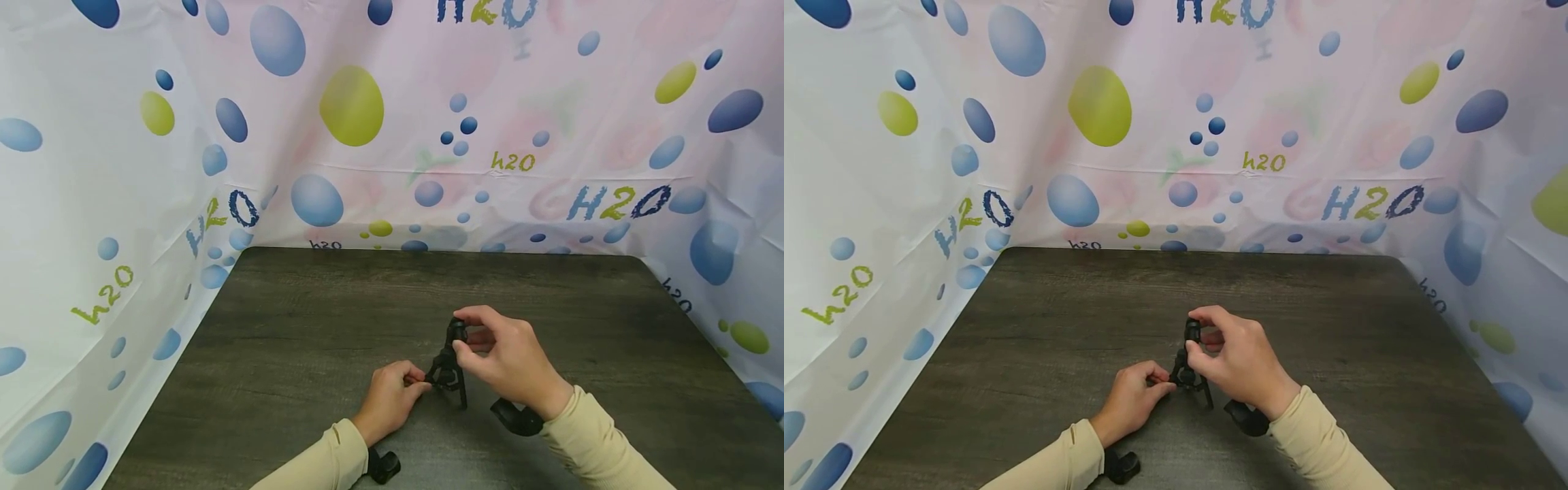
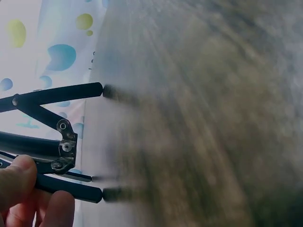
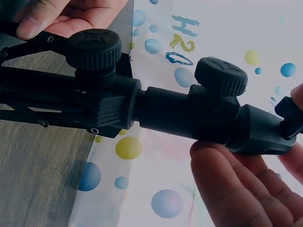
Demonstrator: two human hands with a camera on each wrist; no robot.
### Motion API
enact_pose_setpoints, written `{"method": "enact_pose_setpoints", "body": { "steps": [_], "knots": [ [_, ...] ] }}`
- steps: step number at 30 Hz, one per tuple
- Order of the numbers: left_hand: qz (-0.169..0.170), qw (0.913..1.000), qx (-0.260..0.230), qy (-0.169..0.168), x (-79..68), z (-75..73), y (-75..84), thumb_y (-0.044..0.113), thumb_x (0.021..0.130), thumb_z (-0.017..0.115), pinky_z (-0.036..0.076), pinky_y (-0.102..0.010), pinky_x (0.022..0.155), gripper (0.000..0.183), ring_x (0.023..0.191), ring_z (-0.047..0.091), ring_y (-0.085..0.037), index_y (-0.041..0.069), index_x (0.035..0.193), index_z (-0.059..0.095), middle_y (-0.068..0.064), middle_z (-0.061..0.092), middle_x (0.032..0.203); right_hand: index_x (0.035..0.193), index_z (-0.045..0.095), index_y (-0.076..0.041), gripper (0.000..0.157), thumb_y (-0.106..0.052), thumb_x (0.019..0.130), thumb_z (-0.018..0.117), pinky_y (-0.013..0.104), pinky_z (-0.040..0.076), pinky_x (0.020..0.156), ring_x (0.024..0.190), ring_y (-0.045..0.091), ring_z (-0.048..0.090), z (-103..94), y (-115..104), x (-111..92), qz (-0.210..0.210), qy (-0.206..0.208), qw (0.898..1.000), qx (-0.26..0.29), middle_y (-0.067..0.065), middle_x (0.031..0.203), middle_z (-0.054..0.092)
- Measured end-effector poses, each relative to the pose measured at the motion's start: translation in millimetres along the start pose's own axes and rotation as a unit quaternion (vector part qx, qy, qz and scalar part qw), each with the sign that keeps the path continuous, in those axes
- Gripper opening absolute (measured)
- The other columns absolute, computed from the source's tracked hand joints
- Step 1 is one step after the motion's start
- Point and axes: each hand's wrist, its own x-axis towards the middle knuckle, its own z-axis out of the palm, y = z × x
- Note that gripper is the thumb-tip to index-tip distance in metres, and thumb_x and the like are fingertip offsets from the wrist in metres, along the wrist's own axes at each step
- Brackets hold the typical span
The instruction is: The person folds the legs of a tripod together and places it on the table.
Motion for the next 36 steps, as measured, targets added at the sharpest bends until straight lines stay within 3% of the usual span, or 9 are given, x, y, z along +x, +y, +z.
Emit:
{"method": "enact_pose_setpoints", "body": {
  "steps": [21, 36],
  "knots": [
    [0.001, 0.9992, -0.032, 0.026, -0.3, 6.0, -1.7, 0.008, 0.084, 0.082, 0.053, -0.027, 0.067, 0.012, 0.076, 0.066, -0.009, 0.011, 0.086, 0.071, 0.006, 0.069, 0.081, 0.118, 0.064, -0.002, 0.036, 0.004, 0.084, 0.071, 0.023, 0.057, 0.062, 0.074, 0.011, 0.072, 3.8, -2.9, -0.4, 0.006, 0.007, 1.0, 0.015, 0.015, 0.102, 0.07],
    [-0.013, 0.9992, -0.035, 0.016, 0.7, 5.4, -0.5, 0.011, 0.085, 0.081, 0.052, -0.026, 0.067, 0.011, 0.078, 0.065, -0.009, 0.012, 0.087, 0.07, 0.006, 0.069, 0.083, 0.118, 0.063, 0.0, 0.036, 0.004, 0.084, 0.072, 0.023, 0.057, 0.063, 0.074, 0.012, 0.072, 3.5, -0.1, -0.3, -0.002, 0.003, 1.0, 0.021, 0.015, 0.101, 0.07]
  ]
}}
